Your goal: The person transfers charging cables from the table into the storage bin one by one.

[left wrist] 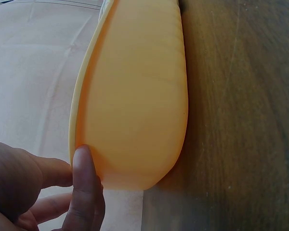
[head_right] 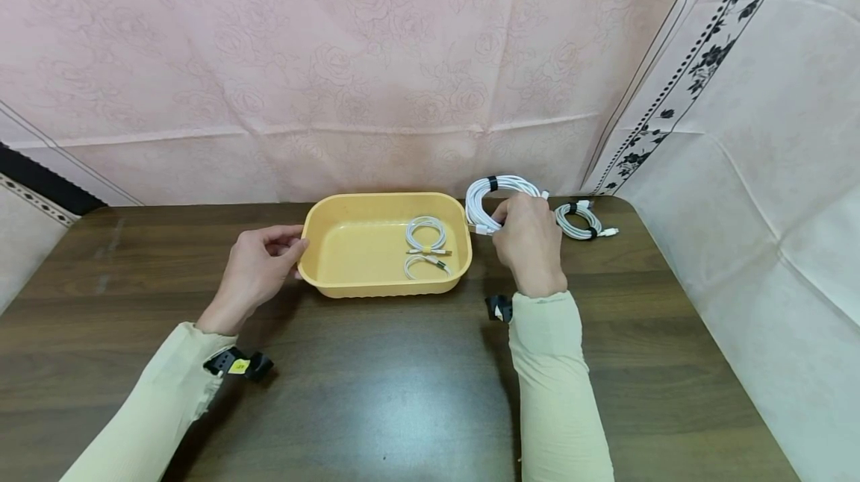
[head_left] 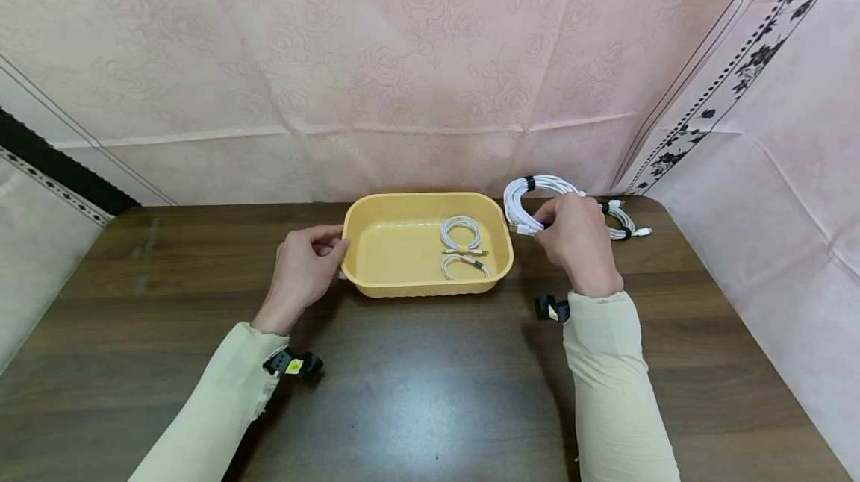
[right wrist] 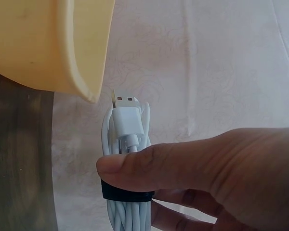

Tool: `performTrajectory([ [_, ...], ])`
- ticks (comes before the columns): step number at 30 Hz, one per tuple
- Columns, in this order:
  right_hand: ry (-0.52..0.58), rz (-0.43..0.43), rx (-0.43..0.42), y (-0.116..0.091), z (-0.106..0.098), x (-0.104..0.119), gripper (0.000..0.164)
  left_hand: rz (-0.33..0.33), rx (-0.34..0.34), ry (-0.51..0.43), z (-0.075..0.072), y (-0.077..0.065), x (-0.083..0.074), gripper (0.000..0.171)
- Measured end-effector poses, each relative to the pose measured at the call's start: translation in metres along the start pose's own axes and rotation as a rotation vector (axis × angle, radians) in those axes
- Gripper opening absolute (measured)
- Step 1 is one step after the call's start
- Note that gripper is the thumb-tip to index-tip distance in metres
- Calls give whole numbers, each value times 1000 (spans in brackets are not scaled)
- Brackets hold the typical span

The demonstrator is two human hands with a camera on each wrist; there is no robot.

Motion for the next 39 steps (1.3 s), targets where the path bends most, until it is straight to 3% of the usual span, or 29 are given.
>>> performTrajectory([
  [23, 4, 19, 60, -3, 6, 7, 14, -19, 11, 1, 2, 0, 3, 34],
  [39, 1, -22, 37, -6, 8, 15, 14, -9, 5, 0, 2, -2, 4, 32],
])
Point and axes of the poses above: each hand's wrist, its own y-axis towards the middle knuckle, its own z-axis out of the palm, x = y × z, the point moved 10 cm from there along y, towards the middle knuckle, and after that the axes turned 6 degrees about z, right-handed, at the moved point
